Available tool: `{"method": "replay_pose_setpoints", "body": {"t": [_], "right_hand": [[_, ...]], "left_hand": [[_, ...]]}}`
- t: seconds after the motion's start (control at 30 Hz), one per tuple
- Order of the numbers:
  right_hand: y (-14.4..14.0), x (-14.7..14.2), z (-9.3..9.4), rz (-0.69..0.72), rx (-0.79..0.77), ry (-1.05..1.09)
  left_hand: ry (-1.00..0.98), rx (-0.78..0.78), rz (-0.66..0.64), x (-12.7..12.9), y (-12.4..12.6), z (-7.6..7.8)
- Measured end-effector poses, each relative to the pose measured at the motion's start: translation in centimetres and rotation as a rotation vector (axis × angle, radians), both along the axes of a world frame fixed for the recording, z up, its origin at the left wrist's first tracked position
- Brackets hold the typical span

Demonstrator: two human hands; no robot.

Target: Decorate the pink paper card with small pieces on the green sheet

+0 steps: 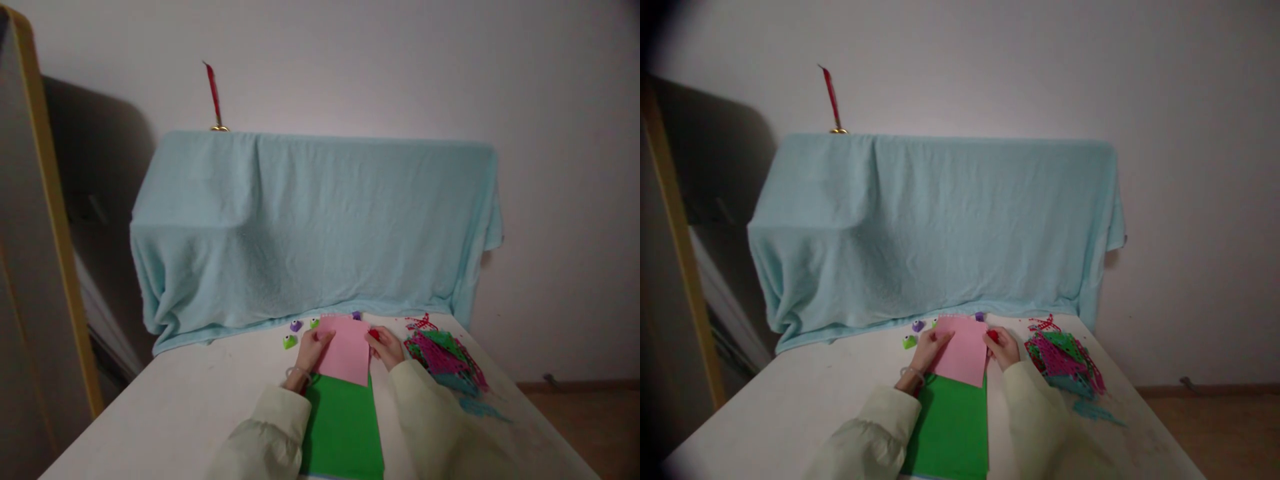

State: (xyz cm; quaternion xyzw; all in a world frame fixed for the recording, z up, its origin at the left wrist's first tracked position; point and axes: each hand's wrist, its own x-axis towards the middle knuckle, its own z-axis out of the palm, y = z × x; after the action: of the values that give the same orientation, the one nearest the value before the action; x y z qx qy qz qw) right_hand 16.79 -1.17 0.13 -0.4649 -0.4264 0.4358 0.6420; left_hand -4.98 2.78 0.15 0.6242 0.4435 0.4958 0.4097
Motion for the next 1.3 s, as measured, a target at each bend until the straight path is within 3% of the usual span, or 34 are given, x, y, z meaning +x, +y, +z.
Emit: {"method": "replay_pose_setpoints", "body": {"t": [0.27,0.63,0.9,1.3], "right_hand": [[-0.6,0.2,0.7,-0.003,-0.013,-0.001],[-1.1,-0.8,1.6,0.014,-0.021,0.019],[-0.8,-0.6,0.5,-0.042,0.023,-0.007],[-1.3,-0.8,1.0,0.004,-0.005,0.042]], "left_hand": [[0.0,-0.017,-0.02,0.6,0.4,-0.2],[-0.076,-0.055,-0.005,-0.4,-0.1,1.6],[-0.143,-0.063,0.042,-0.6,0.3,0.8],[-0.117,-0.036,0.094,-1.0,0.6,0.2]]}}
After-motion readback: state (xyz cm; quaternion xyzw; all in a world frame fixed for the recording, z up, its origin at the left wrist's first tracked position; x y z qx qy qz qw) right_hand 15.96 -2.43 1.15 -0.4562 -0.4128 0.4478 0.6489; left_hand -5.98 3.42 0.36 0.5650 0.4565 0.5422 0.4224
